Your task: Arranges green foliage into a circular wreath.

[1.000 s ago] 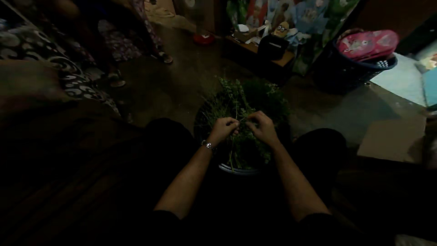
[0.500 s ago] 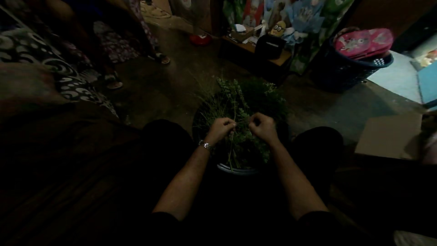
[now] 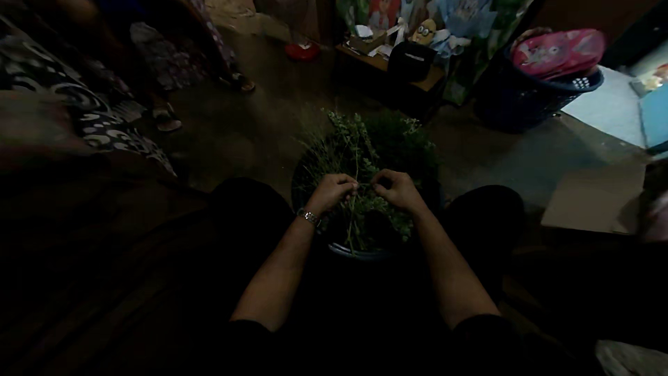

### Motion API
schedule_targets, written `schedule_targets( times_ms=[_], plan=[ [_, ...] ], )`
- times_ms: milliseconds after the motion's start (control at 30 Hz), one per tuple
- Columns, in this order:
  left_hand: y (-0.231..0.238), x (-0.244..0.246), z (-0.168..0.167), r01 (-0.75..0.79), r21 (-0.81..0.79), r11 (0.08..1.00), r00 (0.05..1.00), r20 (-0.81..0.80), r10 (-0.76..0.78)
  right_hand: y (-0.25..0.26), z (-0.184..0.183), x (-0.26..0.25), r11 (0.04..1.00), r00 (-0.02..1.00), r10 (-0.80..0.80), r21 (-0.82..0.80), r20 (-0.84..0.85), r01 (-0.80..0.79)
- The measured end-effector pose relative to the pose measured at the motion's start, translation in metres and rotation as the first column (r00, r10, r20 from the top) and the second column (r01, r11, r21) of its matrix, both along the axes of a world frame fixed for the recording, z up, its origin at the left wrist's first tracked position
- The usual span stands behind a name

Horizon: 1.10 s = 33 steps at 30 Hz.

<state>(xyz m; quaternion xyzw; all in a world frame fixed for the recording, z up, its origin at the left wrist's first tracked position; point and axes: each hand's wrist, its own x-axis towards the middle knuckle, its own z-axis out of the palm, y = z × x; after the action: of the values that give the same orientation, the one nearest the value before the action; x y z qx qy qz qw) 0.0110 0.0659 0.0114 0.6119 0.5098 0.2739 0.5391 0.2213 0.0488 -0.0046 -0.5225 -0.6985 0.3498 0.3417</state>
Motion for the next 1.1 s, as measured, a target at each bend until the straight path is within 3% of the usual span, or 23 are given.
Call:
schedule_targets(
  times_ms=[200, 400, 500, 633, 800, 900, 1000, 1100],
  plan=[
    [0.008, -0.007, -0.002, -0.05, 0.009, 0.999, 0.999, 0.013, 0.05, 0.001, 0.01, 0.021, 0.989, 0.987, -0.151, 0.005, 0.061, 0.151],
    [0.014, -0.012, -0.008, -0.114, 0.042, 0.993, 0.983, -0.137, 0.119, 0.004, 0.011, 0.042, 0.905, 0.921, -0.389, 0.194, 0.021, 0.378],
    [0.01, 0.009, -0.032, 0.0, -0.017, 1.0, 0.987, -0.16, -0.002, 0.006, 0.01, 0.036, 0.941, 0.915, -0.339, 0.102, 0.219, 0.324],
    [0.011, 0.032, -0.058, 0.244, -0.026, 0.969, 0.863, -0.45, -0.229, 0.015, -0.004, 0.03, 0.971, 0.905, -0.24, 0.076, 0.351, 0.228],
    [0.021, 0.044, -0.086, 0.151, -0.046, 0.988, 0.74, -0.657, -0.144, 0.017, -0.011, 0.021, 0.988, 0.912, -0.135, -0.019, 0.386, 0.154],
    [0.027, 0.043, -0.099, 0.165, -0.103, 0.981, 0.695, -0.694, -0.19, 0.018, -0.013, 0.014, 0.983, 0.907, -0.086, -0.112, 0.413, 0.144],
    [0.033, 0.039, -0.102, 0.156, -0.158, 0.975, 0.687, -0.692, -0.222, 0.023, -0.02, 0.013, 0.977, 0.904, -0.075, -0.151, 0.422, 0.152],
    [0.036, 0.038, -0.097, 0.127, -0.147, 0.981, 0.743, -0.641, -0.192, 0.024, -0.019, 0.014, 0.968, 0.902, -0.097, -0.17, 0.42, 0.183]
  ],
)
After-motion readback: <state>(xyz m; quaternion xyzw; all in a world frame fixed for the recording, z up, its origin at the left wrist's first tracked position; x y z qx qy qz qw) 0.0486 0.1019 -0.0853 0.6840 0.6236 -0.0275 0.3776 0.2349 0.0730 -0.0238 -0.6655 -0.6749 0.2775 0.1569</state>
